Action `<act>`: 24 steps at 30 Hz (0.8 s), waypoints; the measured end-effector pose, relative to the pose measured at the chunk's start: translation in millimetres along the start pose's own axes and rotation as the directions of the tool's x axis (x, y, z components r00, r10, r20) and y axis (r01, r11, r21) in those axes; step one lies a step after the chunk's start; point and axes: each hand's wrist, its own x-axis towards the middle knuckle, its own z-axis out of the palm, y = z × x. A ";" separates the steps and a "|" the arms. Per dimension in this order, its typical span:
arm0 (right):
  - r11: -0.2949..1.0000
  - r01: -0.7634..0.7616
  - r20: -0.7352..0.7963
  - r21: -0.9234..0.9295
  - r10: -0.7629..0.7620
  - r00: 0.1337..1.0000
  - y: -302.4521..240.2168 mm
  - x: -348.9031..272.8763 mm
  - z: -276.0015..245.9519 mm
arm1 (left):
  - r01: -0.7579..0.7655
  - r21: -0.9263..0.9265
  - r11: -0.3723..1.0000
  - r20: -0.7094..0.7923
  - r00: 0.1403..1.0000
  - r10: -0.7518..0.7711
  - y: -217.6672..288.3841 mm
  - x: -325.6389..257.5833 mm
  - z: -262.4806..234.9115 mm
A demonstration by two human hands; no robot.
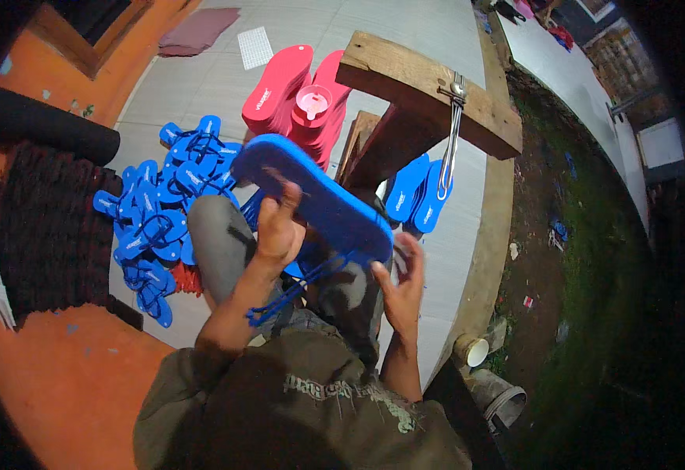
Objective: The person assembles flip-flops by picking up a blue sole, positioning it under a metal guide, and pulling a blue strap through the holes until the strap is secured.
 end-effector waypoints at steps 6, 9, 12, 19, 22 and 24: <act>0.868 0.454 0.042 0.199 -0.471 0.881 -58.4 41.5 -2.1 | -0.705 0.273 0.655 0.763 0.573 0.299 17.0 17.1 51.5; 0.777 0.586 -0.031 0.231 -0.596 0.802 -58.6 59.7 -11.1 | -0.866 0.175 0.468 0.876 0.354 0.328 36.9 34.1 79.7; 0.679 0.682 -0.090 0.272 -0.688 0.720 -63.5 78.3 -14.5 | -0.888 0.114 0.446 0.914 0.270 0.303 45.9 50.7 91.6; 0.662 0.698 -0.107 0.272 -0.700 0.706 -63.6 90.6 -9.1 | -0.859 0.151 0.489 0.923 0.300 0.241 50.8 64.0 97.5; 0.666 0.703 -0.113 0.251 -0.701 0.704 -66.9 93.3 -7.8 | -0.829 0.212 0.518 0.914 0.355 0.195 55.8 64.1 100.3; 0.696 0.689 -0.091 0.200 -0.687 0.721 -73.8 93.0 -8.7 | -0.797 0.245 0.552 0.910 0.385 0.152 55.5 62.0 99.7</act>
